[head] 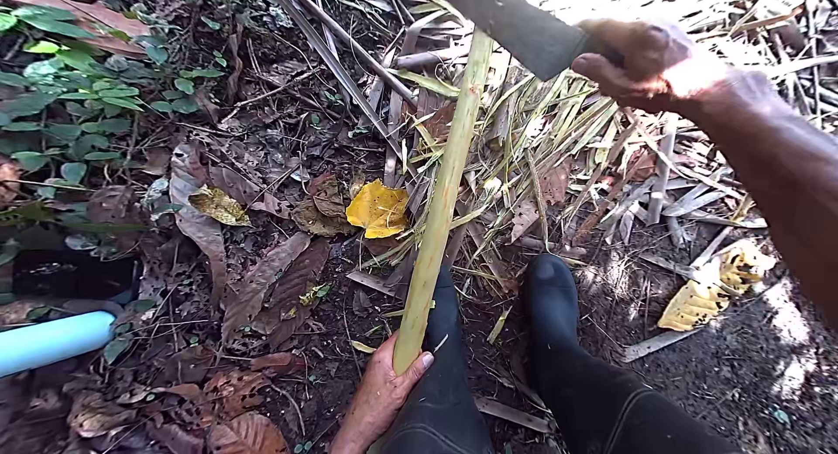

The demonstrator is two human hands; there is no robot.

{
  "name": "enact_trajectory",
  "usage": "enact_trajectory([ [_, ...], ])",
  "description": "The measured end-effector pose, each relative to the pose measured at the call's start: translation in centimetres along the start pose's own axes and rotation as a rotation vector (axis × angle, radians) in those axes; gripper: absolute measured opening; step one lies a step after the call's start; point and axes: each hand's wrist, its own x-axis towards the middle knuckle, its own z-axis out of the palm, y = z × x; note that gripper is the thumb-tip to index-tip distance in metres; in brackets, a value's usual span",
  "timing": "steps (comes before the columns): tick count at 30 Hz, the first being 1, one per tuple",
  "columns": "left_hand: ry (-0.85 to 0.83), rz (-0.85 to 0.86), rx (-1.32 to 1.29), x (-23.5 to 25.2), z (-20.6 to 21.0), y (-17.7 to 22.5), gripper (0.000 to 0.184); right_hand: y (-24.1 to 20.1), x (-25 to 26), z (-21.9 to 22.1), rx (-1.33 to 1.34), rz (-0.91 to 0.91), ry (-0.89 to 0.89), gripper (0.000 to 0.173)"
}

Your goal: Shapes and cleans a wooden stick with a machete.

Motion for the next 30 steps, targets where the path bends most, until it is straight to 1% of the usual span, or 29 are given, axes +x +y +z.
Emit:
enact_trajectory([
  [1,-0.001,-0.004,0.000,0.1,0.0,0.0,0.047,0.0,0.0,0.0,0.016,0.027,0.006,0.046],
  [4,-0.003,-0.005,-0.014,0.3,-0.1,-0.2,0.048,-0.4,-0.6,0.8,0.034,-0.047,-0.031,0.049],
  [6,-0.004,0.000,-0.003,0.2,0.1,-0.2,0.049,-0.7,-0.8,0.6,-0.001,-0.054,-0.058,0.051],
  [9,0.005,0.000,0.002,0.0,0.0,0.0,0.048,-0.4,-0.4,0.0,0.014,0.045,-0.031,0.050],
  [10,0.005,0.001,-0.002,0.0,0.1,0.0,0.048,-0.5,-0.6,0.0,0.026,0.048,-0.036,0.050],
  [12,-0.004,0.004,-0.002,0.2,0.0,-0.3,0.050,-1.0,-1.0,0.6,0.042,-0.048,-0.096,0.052],
  [14,-0.004,0.018,0.005,0.3,0.1,-0.5,0.050,-1.6,-1.3,1.2,0.059,-0.104,-0.161,0.051],
  [15,-0.002,0.020,0.008,0.3,0.1,-0.4,0.049,-1.6,-1.3,1.3,0.071,-0.095,-0.153,0.051],
  [16,0.003,0.021,0.012,0.2,0.0,-0.4,0.048,-1.6,-1.1,1.5,0.103,-0.044,-0.129,0.049],
  [18,0.005,0.022,0.014,0.2,-0.1,-0.2,0.047,-0.9,-0.7,1.8,0.174,0.084,-0.027,0.049],
  [19,0.001,0.014,0.012,0.3,-0.2,-0.2,0.047,-0.6,-0.6,2.1,0.190,0.117,0.006,0.049],
  [21,-0.011,-0.002,0.007,0.3,-0.3,-0.3,0.048,-1.3,-1.8,2.7,0.206,0.123,-0.037,0.050],
  [24,0.012,0.033,0.029,0.3,0.1,-0.9,0.051,-2.2,-3.3,2.8,0.183,0.065,-0.148,0.050],
  [26,0.038,0.031,0.051,0.1,0.1,-0.9,0.053,-1.1,-3.1,2.4,0.194,0.054,-0.136,0.052],
  [29,0.035,0.026,0.050,0.1,0.0,-0.9,0.052,0.3,-2.2,2.2,0.296,0.194,-0.030,0.054],
  [30,0.031,0.028,0.043,0.1,0.1,-0.9,0.051,0.2,-2.3,2.0,0.303,0.214,-0.025,0.054],
])
